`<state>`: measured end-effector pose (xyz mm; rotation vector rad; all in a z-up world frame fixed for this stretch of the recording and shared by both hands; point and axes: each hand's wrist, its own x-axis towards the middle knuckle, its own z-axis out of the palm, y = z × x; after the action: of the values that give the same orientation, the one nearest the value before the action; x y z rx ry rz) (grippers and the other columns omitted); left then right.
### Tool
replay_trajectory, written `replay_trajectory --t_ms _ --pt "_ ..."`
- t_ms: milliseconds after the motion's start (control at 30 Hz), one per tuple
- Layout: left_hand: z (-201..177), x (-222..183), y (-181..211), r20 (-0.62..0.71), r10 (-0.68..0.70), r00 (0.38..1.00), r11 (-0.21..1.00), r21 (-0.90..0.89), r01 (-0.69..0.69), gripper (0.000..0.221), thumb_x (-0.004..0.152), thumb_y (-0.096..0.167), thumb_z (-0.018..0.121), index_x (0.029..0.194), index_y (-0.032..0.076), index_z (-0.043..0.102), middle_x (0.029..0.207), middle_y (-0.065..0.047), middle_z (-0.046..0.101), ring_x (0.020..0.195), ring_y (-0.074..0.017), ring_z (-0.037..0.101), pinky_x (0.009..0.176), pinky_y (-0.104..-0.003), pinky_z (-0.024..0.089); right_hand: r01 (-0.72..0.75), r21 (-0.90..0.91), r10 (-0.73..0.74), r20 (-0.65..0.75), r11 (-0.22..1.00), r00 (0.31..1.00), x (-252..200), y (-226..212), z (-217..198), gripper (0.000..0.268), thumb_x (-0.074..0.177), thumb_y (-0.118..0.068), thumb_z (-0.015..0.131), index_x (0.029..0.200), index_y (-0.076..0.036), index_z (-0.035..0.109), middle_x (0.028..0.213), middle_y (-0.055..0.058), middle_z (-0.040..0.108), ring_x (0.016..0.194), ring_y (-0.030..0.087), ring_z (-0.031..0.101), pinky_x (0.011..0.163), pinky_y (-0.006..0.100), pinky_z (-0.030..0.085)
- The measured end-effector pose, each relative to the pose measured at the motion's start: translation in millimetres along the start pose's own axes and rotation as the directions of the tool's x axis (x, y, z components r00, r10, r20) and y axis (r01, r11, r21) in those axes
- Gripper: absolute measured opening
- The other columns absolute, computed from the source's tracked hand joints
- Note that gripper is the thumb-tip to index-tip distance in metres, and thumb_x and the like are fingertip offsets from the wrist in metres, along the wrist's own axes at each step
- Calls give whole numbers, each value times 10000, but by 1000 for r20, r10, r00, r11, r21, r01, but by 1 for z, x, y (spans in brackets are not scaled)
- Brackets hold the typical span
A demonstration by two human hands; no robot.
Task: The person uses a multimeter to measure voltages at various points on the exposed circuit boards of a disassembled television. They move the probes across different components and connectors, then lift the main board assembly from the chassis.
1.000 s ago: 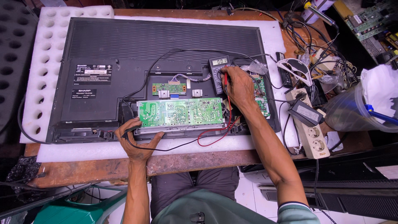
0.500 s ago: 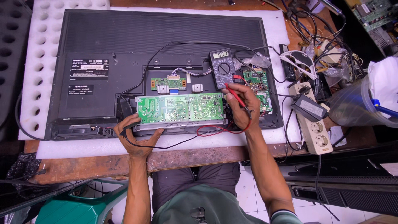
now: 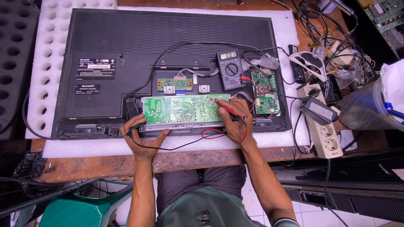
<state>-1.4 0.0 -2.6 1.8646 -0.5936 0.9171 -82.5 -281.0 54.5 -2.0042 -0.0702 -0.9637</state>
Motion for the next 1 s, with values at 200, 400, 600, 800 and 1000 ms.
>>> replay_trajectory --t_ms 200,400,600,800,1000 --pt "2 0 -4 -9 24 1000 999 26 -24 633 749 519 930 1079 65 638 1152 -111 661 1080 -336 639 1048 -469 440 30 -76 -30 9 997 1000 -10 8 15 119 937 -180 757 1037 -155 816 885 56 761 960 269 659 955 415 492" --pt "2 -1 -6 -10 27 1000 999 35 -27 624 751 521 924 1077 73 637 1159 -103 666 1094 -324 640 1059 -463 434 64 -107 -63 13 992 998 -13 14 22 66 914 -193 764 959 -172 807 843 38 751 999 273 647 993 406 468" --pt "1 0 -2 -13 17 1000 1000 2 -17 641 733 541 922 1067 67 648 1137 -106 671 1051 -325 654 1018 -460 470 -138 328 151 -13 935 988 -8 40 3 155 963 -190 682 979 -73 781 949 120 742 1128 288 630 1039 457 498" --pt "1 -4 -5 -8 7 1000 1000 22 -7 665 698 548 940 1051 64 650 1129 -112 673 1039 -336 655 1017 -467 471 -129 896 482 -104 426 870 41 3 -41 120 994 -187 593 962 -80 638 910 79 655 1102 269 708 1060 451 591" --pt "1 -3 -7 -14 37 999 999 36 -36 657 724 562 922 1054 66 647 1129 -106 674 1044 -319 660 1026 -452 466 -149 458 275 -223 876 935 18 36 -26 171 946 -127 666 1009 31 658 1077 239 658 902 274 721 882 406 613"
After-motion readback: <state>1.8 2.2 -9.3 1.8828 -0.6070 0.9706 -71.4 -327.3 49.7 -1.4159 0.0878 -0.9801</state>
